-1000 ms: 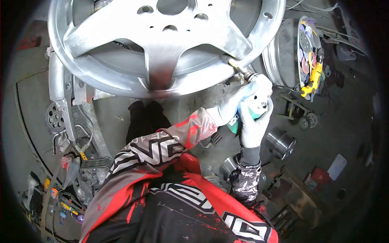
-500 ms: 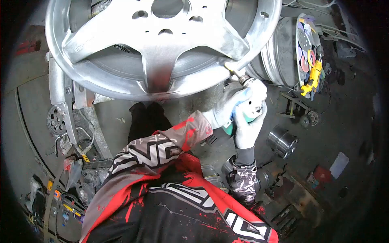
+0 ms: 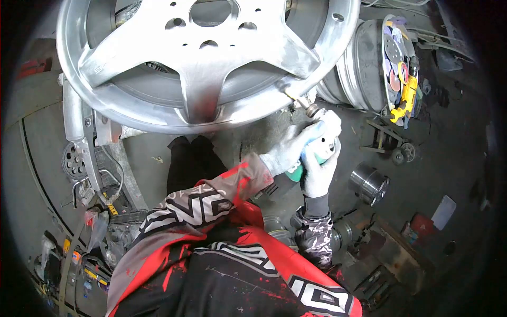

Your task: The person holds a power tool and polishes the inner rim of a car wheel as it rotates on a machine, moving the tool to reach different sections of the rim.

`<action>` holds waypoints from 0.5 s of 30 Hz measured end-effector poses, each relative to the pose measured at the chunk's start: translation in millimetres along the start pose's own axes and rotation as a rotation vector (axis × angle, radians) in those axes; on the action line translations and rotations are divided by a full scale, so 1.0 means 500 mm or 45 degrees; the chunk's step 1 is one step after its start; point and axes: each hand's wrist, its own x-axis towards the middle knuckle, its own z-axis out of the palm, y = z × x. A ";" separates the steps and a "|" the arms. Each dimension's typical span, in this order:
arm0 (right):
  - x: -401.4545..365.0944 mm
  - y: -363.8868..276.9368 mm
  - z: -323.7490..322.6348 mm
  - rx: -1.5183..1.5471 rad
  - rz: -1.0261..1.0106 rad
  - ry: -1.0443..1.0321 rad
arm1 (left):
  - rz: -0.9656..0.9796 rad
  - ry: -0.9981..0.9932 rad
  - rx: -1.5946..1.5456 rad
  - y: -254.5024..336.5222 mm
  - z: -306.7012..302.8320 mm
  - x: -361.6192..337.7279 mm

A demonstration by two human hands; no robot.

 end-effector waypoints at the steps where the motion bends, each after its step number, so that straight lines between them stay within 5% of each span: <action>1: 0.005 -0.001 -0.004 0.049 0.010 0.042 | -0.087 -0.002 0.099 0.003 -0.001 0.013; 4: 0.009 -0.008 -0.003 0.125 0.016 0.133 | -0.283 0.093 0.310 0.012 0.008 0.022; 12: -0.018 0.004 -0.005 -0.039 -0.033 -0.032 | -0.008 0.080 -0.010 -0.001 0.011 -0.023; 15: -0.001 -0.004 -0.011 0.182 0.032 0.096 | -0.248 0.060 0.446 0.036 0.024 0.004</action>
